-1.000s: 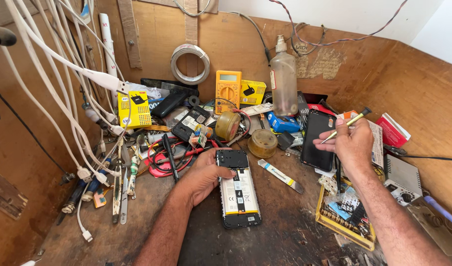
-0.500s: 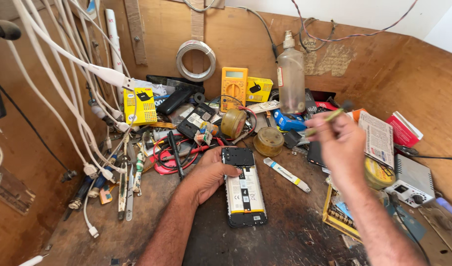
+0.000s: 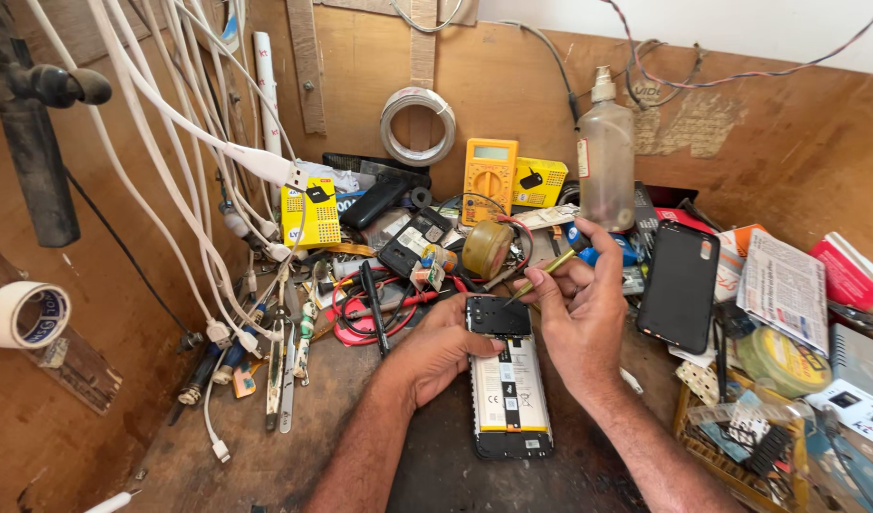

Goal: The person uses a plastic spudger to pry open the back cover of a smartphone. They then use a small screwdriver to loosen screws on the internal frame. The person continues to manipulate the phone's internal components with the screwdriver.

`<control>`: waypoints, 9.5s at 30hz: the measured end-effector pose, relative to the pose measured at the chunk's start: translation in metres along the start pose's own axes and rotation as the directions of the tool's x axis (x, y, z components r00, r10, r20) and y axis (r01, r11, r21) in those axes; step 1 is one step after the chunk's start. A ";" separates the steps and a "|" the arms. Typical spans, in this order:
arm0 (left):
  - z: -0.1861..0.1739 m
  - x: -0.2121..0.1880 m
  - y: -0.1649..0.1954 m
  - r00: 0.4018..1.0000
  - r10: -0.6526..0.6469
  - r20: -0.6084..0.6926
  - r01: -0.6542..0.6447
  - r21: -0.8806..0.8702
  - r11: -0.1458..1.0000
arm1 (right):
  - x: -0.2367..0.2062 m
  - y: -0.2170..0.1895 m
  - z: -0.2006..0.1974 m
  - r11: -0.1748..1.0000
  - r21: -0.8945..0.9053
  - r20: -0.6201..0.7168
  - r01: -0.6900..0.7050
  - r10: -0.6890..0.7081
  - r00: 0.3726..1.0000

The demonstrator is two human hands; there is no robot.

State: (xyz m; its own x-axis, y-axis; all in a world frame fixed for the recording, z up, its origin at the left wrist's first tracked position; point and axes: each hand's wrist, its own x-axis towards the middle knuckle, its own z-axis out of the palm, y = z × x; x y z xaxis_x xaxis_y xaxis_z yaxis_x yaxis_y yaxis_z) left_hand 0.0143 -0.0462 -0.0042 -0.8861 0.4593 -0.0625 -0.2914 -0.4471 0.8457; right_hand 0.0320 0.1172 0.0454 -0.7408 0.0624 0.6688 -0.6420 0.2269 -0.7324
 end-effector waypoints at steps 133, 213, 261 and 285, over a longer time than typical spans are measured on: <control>-0.009 0.002 -0.010 0.998 0.005 0.058 -0.005 -0.009 1.000 | -0.021 -0.013 0.022 0.983 -0.039 0.205 0.180 -0.168 0.964; -0.008 0.027 -0.027 1.000 0.014 -0.021 -0.014 0.002 1.000 | 0.081 -0.082 0.013 0.456 -0.520 0.841 0.722 0.422 0.339; -0.001 0.007 -0.014 0.999 0.023 -0.032 -0.024 -0.025 0.999 | -0.014 -0.003 0.027 0.995 0.009 0.102 0.102 -0.102 0.990; -0.006 0.002 -0.013 0.998 0.035 0.057 -0.030 -0.080 0.996 | -0.014 -0.004 0.023 0.998 0.052 0.073 0.039 -0.043 0.996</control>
State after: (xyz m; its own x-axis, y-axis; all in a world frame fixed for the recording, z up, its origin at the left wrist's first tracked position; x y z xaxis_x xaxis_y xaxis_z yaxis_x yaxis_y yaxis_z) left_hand 0.0136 -0.0444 -0.0184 -0.8736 0.4866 -0.0026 -0.2923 -0.5205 0.8023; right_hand 0.0402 0.0930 0.0363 -0.7252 -0.0182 0.6883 -0.6798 0.1779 -0.7115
